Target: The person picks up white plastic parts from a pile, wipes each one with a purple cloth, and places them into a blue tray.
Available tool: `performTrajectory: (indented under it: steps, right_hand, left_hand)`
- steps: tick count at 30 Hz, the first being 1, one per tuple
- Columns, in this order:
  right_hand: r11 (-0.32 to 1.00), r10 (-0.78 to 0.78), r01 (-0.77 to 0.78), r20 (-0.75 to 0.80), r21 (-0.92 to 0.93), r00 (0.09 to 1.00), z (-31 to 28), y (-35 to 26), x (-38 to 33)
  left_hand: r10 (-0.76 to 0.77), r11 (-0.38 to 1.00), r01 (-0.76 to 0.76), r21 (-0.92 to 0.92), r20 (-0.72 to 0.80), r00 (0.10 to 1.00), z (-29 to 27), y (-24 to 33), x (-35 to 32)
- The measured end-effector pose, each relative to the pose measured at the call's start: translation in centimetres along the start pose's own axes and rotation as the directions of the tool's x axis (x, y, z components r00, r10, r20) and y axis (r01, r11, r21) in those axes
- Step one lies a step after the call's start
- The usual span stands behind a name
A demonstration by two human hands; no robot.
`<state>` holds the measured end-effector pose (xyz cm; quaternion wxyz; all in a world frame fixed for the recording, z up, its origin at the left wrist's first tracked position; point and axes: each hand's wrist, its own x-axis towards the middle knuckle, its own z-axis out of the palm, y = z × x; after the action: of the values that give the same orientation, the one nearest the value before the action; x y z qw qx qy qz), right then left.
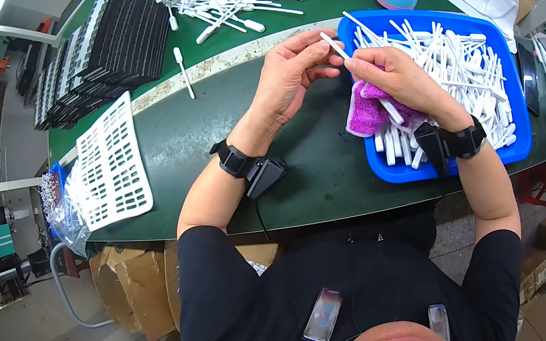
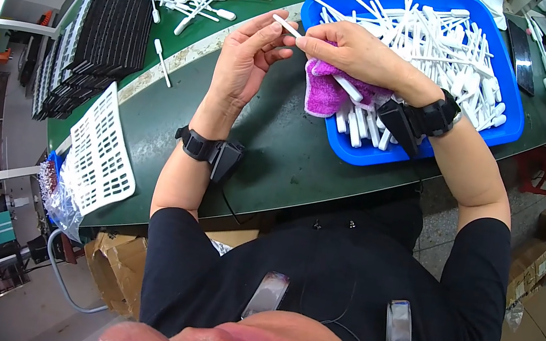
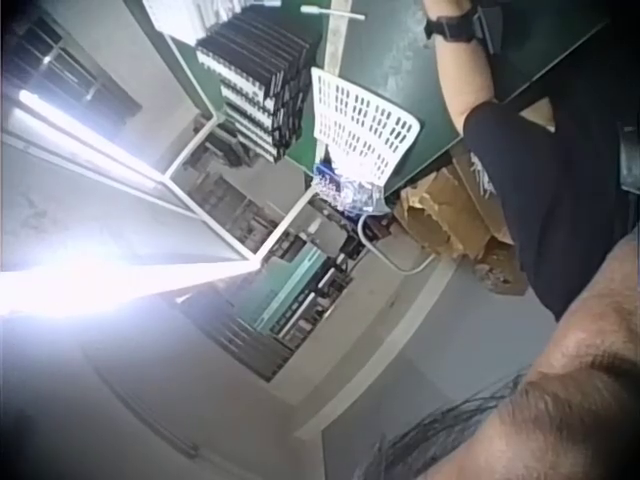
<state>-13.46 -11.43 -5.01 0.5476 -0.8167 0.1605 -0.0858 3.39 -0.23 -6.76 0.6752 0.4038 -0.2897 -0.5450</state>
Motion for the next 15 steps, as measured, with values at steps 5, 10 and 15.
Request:
performTrajectory:
  steps: [5,10,15]
  right_hand:
    - [1.0,0.007,-0.007,0.001,-0.023,1.0,0.0,-0.04,0.1]
    - [0.998,0.002,-0.001,0.014,-0.07,1.0,-0.02,-0.42,-0.08]
    - [0.989,0.027,-0.021,0.041,-0.145,0.999,0.11,-0.32,-0.08]
  left_hand:
    - [0.013,1.0,-0.013,0.022,-0.025,1.0,0.0,-0.12,0.01]
    - [-0.005,1.0,0.005,0.005,-0.042,0.999,0.14,-0.19,-0.19]
    - [0.009,1.0,-0.007,0.029,-0.074,0.997,0.34,-0.83,-0.34]
